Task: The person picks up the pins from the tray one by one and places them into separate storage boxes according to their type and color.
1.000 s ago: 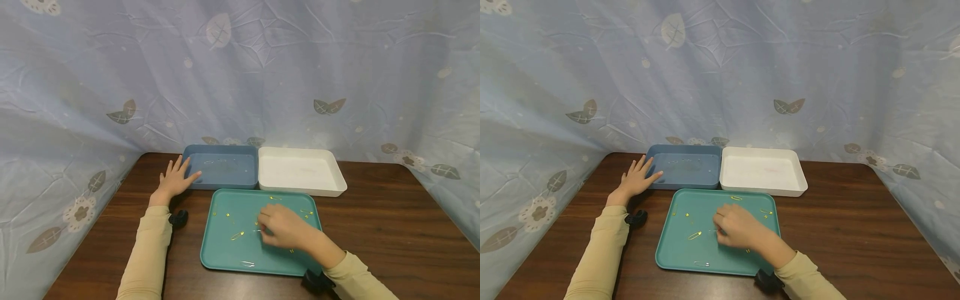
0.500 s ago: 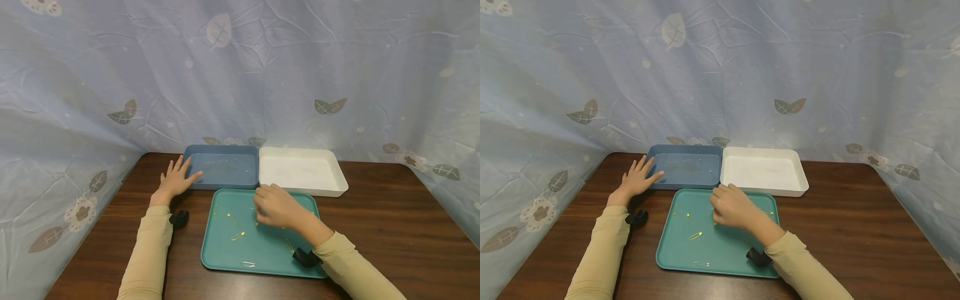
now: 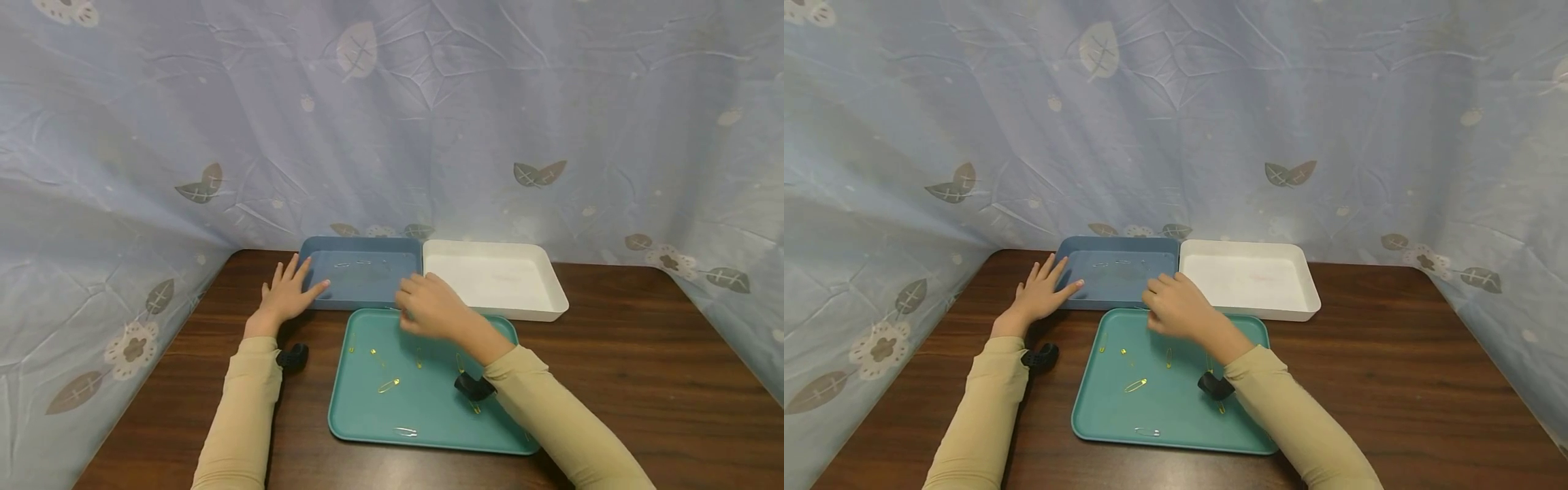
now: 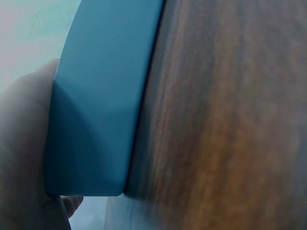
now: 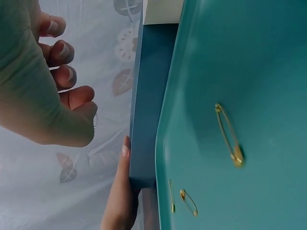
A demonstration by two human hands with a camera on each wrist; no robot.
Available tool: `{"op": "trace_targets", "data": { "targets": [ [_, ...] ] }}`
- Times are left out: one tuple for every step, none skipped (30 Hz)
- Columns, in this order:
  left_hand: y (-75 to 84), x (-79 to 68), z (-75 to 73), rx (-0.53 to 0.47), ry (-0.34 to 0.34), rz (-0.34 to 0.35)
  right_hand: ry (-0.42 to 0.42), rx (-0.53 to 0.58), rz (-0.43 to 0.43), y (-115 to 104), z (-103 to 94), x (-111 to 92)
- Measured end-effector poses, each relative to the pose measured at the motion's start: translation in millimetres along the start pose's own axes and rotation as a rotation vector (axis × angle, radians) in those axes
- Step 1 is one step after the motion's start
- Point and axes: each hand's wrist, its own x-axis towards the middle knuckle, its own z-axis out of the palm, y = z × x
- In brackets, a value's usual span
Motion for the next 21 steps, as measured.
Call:
{"op": "trace_targets", "data": {
  "targets": [
    [0.0, -0.2, -0.2, 0.0, -0.002, 0.001, 0.001, -0.001, 0.003, 2, 1.5, 3],
    [-0.3, -0.2, 0.0, 0.003, -0.004, 0.001, 0.0, 0.0, 0.008, 3, 2.9, 5],
    [-0.3, -0.1, 0.2, 0.004, -0.006, 0.001, 0.0, 0.003, 0.012, 4, 4.1, 7],
    [-0.5, -0.1, 0.2, 0.004, -0.007, 0.001, 0.004, 0.003, 0.015, 6, 5.1, 10],
    [-0.7, 0.1, 0.4, 0.006, -0.008, 0.0, 0.008, 0.002, 0.017, 7, 6.3, 12],
    [-0.8, 0.2, 0.7, 0.006, -0.008, 0.0, 0.008, 0.001, 0.02, 8, 7.5, 15],
    [-0.8, 0.2, 0.7, 0.004, -0.006, 0.001, 0.004, 0.001, 0.023, 9, 8.9, 17],
    [-0.9, 0.3, 0.8, 0.004, -0.004, 0.002, 0.002, 0.001, 0.027, 11, 10.0, 19],
    [-1.0, 0.4, 0.8, 0.004, -0.003, 0.002, 0.001, 0.001, 0.031, 12, 11.3, 22],
    [-1.0, 0.3, 0.7, 0.002, -0.001, 0.003, -0.002, 0.004, 0.036, 13, 12.9, 24],
    [-1.0, 0.3, 0.8, 0.002, -0.001, 0.001, -0.007, 0.008, 0.041, 15, 14.5, 26],
    [-1.0, 0.3, 0.9, 0.001, -0.002, 0.0, -0.009, 0.013, 0.045, 16, 16.0, 29],
    [-1.1, 0.1, 0.8, 0.002, -0.002, -0.002, -0.01, 0.021, 0.048, 17, 17.4, 31],
    [-1.2, 0.1, 1.0, 0.002, -0.003, -0.002, -0.008, 0.023, 0.052, 19, 19.0, 34],
    [-1.3, 0.0, 1.1, 0.004, -0.004, -0.003, -0.004, 0.023, 0.052, 20, 20.8, 36],
    [-1.5, -0.1, 1.2, 0.005, -0.004, -0.003, -0.003, 0.023, 0.051, 21, 22.6, 39],
    [-1.5, 0.0, 1.5, 0.007, -0.004, -0.004, 0.0, 0.021, 0.052, 22, 24.5, 41],
    [-1.8, 0.2, 1.7, 0.008, -0.001, -0.001, 0.002, 0.016, 0.052, 23, 26.3, 44],
    [-1.8, 0.2, 1.7, 0.009, 0.002, 0.001, 0.0, 0.013, 0.054, 24, 28.1, 46],
    [-2.2, 0.5, 1.7, 0.01, 0.003, 0.003, 0.001, 0.009, 0.054, 25, 29.8, 49],
    [-2.3, 0.5, 1.5, 0.013, 0.005, 0.003, 0.001, 0.012, 0.055, 26, 31.2, 51]
  ]
}}
